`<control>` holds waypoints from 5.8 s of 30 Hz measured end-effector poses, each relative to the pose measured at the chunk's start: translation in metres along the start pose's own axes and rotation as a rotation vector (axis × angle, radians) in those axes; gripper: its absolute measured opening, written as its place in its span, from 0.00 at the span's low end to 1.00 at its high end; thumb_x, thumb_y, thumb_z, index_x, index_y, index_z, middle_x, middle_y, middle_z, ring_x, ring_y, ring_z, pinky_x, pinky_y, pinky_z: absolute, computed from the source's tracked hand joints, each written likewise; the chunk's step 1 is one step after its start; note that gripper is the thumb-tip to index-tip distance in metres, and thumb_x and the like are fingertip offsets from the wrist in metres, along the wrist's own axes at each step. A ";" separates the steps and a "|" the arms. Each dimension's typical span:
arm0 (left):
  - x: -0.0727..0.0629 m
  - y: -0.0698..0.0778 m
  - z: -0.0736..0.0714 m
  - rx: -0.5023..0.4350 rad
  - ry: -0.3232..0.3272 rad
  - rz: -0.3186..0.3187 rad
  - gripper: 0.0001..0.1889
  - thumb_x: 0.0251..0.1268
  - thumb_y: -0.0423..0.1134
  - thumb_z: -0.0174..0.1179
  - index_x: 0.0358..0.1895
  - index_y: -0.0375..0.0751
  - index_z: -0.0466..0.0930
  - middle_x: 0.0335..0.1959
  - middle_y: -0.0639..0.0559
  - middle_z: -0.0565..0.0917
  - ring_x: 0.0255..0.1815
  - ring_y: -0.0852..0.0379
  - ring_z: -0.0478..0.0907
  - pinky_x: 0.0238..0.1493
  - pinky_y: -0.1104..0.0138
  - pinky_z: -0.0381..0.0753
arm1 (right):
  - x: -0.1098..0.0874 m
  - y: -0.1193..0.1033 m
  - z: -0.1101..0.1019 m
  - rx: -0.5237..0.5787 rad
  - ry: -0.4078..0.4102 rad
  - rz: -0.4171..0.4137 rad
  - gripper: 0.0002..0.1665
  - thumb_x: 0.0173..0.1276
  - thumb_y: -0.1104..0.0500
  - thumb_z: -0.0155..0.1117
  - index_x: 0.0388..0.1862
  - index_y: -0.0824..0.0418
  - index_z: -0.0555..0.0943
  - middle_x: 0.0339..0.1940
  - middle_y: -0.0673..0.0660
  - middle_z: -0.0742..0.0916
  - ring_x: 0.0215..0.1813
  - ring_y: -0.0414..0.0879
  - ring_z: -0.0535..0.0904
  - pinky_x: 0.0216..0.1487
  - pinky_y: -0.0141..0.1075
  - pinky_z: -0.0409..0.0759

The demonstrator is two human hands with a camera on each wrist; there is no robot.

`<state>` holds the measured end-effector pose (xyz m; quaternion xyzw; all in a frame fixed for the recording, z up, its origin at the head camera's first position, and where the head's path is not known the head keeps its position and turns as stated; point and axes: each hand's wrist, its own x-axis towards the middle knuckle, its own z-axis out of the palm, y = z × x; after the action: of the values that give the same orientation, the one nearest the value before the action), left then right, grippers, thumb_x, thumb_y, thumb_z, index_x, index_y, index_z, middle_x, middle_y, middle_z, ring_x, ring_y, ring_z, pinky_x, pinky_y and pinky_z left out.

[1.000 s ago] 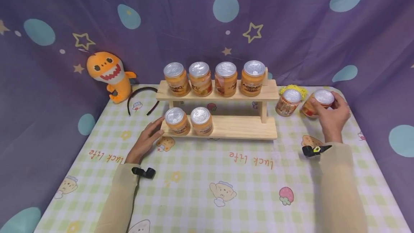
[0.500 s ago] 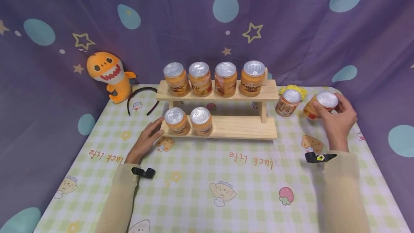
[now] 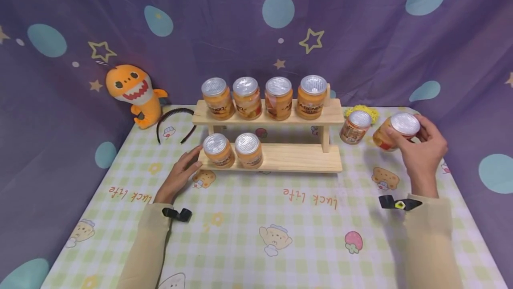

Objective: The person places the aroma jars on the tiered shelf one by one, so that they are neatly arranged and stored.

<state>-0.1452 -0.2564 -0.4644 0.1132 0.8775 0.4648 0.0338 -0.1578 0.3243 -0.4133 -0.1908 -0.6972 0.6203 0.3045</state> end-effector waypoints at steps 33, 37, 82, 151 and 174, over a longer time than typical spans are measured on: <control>0.010 -0.047 0.008 -0.010 0.035 0.040 0.29 0.75 0.40 0.56 0.77 0.48 0.62 0.79 0.44 0.63 0.82 0.40 0.55 0.83 0.42 0.36 | -0.057 -0.046 0.030 -0.115 -0.268 -0.198 0.37 0.46 0.76 0.78 0.59 0.63 0.83 0.41 0.33 0.88 0.41 0.25 0.86 0.38 0.16 0.82; 0.011 -0.046 0.008 -0.002 0.032 0.027 0.30 0.76 0.37 0.54 0.78 0.47 0.61 0.80 0.43 0.63 0.82 0.40 0.55 0.84 0.43 0.35 | -0.062 -0.047 0.036 -0.089 -0.311 -0.225 0.37 0.45 0.78 0.77 0.58 0.65 0.83 0.42 0.34 0.88 0.42 0.26 0.86 0.38 0.17 0.82; -0.001 0.002 0.000 0.007 0.004 -0.005 0.29 0.76 0.35 0.53 0.77 0.36 0.60 0.78 0.35 0.62 0.81 0.35 0.54 0.83 0.42 0.37 | -0.119 -0.032 0.134 -0.104 -0.718 -0.220 0.38 0.47 0.66 0.82 0.60 0.66 0.80 0.53 0.69 0.87 0.46 0.24 0.81 0.44 0.20 0.83; 0.001 -0.002 0.001 -0.006 0.014 0.021 0.29 0.75 0.33 0.53 0.76 0.35 0.61 0.78 0.32 0.62 0.81 0.33 0.55 0.82 0.39 0.37 | -0.077 -0.026 0.062 0.093 -0.414 -0.307 0.35 0.52 0.77 0.74 0.62 0.68 0.77 0.55 0.47 0.88 0.56 0.35 0.84 0.52 0.20 0.82; 0.000 -0.001 0.001 -0.017 0.021 0.028 0.29 0.75 0.33 0.53 0.76 0.34 0.61 0.77 0.32 0.62 0.80 0.33 0.55 0.82 0.39 0.36 | -0.013 0.016 0.047 -0.183 -0.190 -0.039 0.35 0.59 0.56 0.77 0.65 0.49 0.76 0.55 0.37 0.81 0.61 0.38 0.79 0.54 0.27 0.77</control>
<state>-0.1450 -0.2558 -0.4657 0.1203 0.8721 0.4739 0.0192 -0.1813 0.2832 -0.4335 -0.1446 -0.7802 0.5632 0.2307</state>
